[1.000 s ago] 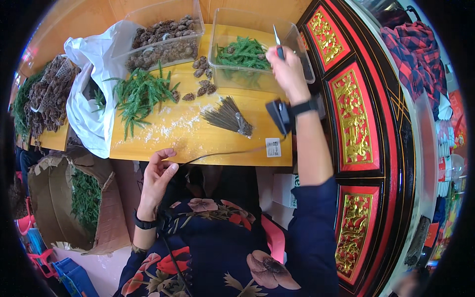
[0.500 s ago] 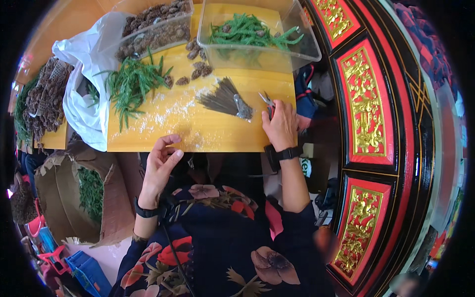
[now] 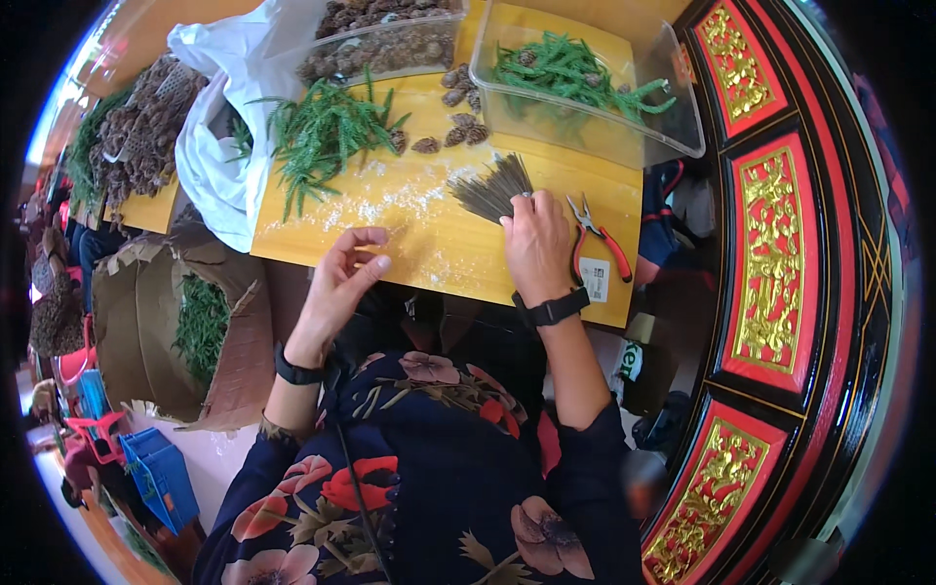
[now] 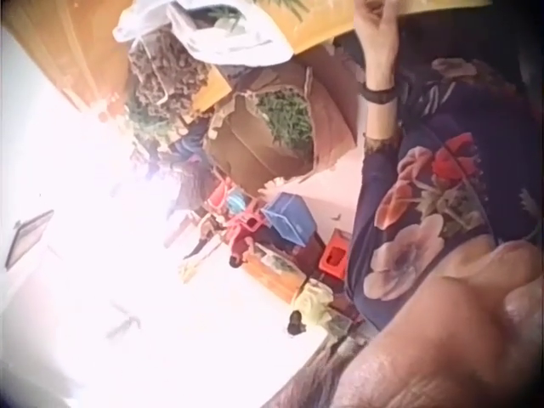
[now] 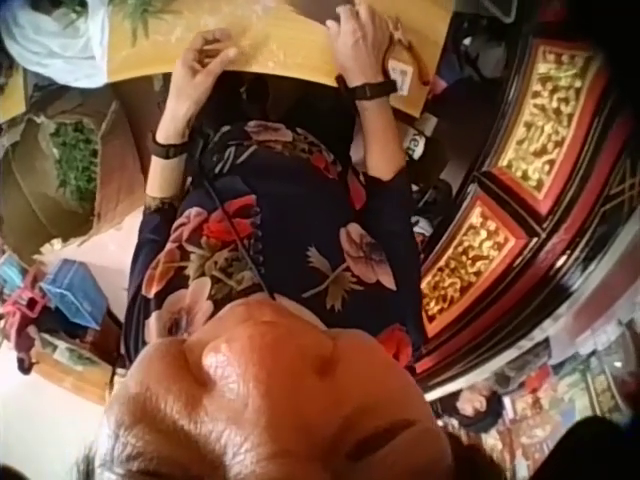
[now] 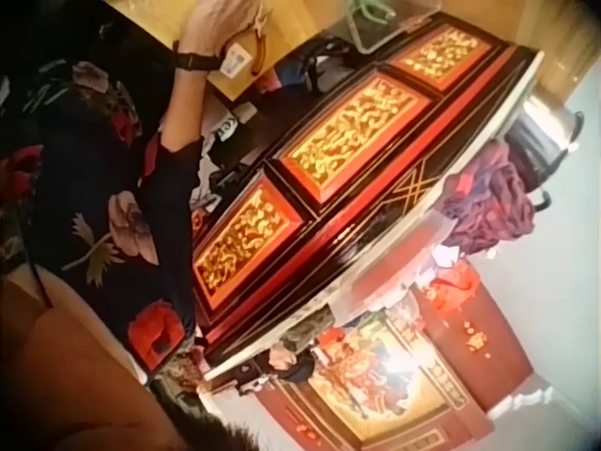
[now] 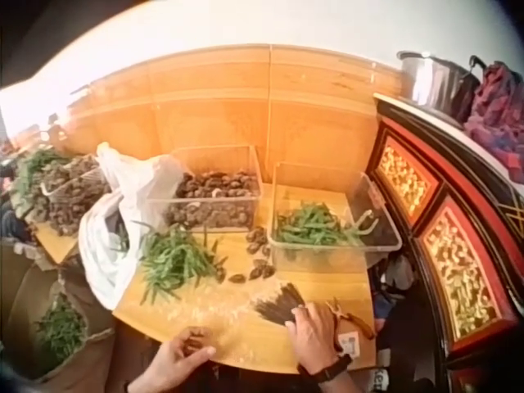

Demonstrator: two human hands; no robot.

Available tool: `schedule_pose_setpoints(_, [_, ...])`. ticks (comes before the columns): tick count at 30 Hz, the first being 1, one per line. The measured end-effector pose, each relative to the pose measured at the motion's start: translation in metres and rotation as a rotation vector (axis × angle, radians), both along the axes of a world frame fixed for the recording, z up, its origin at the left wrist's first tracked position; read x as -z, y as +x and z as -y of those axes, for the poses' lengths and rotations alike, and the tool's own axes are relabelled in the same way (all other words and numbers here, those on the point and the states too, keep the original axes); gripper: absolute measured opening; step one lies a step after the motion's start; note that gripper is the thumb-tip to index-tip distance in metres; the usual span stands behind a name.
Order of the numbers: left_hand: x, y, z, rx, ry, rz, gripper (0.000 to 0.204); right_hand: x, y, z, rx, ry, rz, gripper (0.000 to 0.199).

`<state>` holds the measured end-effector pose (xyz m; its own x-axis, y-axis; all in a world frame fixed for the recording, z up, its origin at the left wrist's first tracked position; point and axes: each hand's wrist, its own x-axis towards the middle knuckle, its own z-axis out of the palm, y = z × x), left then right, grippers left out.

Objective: Assembling and trimming artificial plant components using pliers at a workstation.

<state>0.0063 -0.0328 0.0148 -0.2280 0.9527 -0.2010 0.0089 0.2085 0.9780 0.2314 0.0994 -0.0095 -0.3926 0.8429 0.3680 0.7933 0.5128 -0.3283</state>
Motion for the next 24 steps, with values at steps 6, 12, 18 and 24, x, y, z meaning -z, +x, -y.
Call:
schedule_pose_setpoints(6, [-0.014, -0.033, -0.021, -0.097, 0.09, -0.353, 0.038, 0.009, -0.004, -0.001, -0.019, -0.045, 0.024, 0.007])
schedule_pose_setpoints(12, [-0.027, -0.034, -0.072, 0.185, 0.091, -0.977, 0.036, 0.006, -0.01, -0.003, 0.003, -0.111, -0.115, 0.008])
schedule_pose_setpoints(18, [-0.013, -0.003, -0.127, 0.262, 0.111, -1.371, 0.031, 0.006, -0.011, -0.006, -0.013, -0.118, -0.164, 0.006])
schedule_pose_setpoints(24, [0.025, 0.019, -0.156, 0.241, 0.158, -1.445, 0.02, 0.007, 0.001, -0.002, -0.008, -0.157, -0.207, 0.001])
